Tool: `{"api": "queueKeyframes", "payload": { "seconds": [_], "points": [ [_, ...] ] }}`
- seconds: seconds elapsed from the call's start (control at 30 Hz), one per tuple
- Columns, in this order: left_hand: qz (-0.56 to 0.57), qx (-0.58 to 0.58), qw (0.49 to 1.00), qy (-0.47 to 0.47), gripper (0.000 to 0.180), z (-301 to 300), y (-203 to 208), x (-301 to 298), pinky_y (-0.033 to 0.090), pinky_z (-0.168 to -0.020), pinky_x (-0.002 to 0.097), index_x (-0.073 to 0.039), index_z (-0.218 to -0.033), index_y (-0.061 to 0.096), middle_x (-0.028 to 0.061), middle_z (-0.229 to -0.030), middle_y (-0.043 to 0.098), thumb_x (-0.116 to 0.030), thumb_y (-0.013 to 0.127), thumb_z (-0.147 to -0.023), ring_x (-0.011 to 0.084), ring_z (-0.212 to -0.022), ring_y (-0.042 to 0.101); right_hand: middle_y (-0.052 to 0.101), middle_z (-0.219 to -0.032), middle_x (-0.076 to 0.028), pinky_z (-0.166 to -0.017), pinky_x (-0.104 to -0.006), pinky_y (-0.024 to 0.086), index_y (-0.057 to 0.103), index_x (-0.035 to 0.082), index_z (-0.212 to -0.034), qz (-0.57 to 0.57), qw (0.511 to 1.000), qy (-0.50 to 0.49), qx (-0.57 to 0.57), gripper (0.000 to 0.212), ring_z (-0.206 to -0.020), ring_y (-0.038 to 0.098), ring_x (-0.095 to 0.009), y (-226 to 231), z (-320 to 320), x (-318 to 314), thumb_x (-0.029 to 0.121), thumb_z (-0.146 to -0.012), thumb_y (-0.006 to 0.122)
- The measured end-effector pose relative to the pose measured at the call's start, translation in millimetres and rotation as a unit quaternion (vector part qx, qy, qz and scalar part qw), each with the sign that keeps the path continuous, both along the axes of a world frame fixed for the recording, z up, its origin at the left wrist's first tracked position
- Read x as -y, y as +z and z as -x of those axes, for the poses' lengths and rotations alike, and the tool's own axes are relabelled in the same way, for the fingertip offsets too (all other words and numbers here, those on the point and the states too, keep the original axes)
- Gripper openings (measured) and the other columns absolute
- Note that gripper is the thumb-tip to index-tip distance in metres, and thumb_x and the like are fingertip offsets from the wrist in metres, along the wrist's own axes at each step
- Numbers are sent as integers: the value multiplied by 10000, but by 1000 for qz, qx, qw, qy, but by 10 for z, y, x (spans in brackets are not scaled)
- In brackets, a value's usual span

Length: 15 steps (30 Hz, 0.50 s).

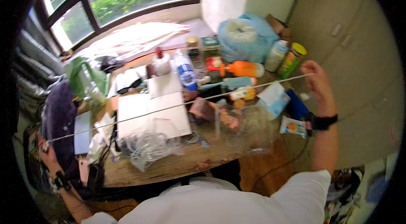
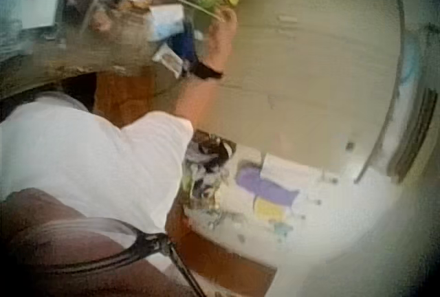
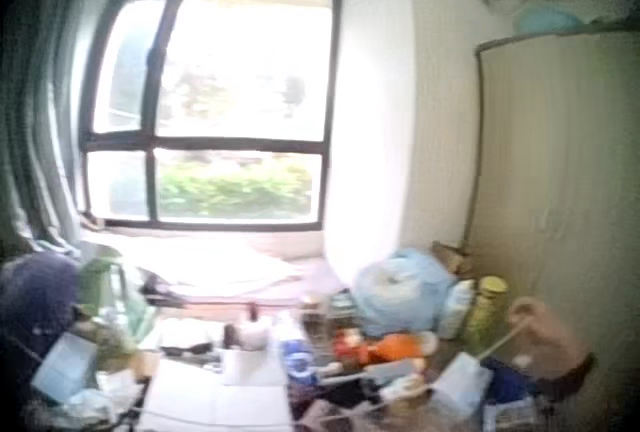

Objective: The person winds several white charging or earphone cables and places them into a transparent plastic bag.

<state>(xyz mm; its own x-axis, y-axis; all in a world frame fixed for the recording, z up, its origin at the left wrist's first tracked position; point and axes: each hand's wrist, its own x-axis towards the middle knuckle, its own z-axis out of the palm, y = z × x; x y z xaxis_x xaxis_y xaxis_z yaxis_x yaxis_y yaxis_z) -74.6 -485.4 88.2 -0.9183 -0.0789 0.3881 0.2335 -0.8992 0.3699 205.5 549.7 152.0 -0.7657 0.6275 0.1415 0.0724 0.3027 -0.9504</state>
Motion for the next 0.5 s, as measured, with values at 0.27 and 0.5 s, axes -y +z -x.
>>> {"api": "queueKeyframes", "payload": {
  "seconds": [0.27,0.5],
  "points": [
    [151,5,988,29,524,-170,41,-624,415,-1026,362,8,-1462,269,168,-1454,390,23,381,-950,256,-1272,451,493,-793,116,-454,-148,268,598,139,-1034,-29,998,37,33,219,-548,350,21,96,-147,15,269,-863,642],
    [568,17,805,170,611,-371,188,-1917,280,-1139,371,42,-1335,463,157,-1396,474,137,366,-740,271,-1320,432,587,-925,-80,-648,-312,453,586,84,-1220,142,984,-97,-57,353,-773,534,-189,30,-333,-68,217,-893,587]
  ]
}}
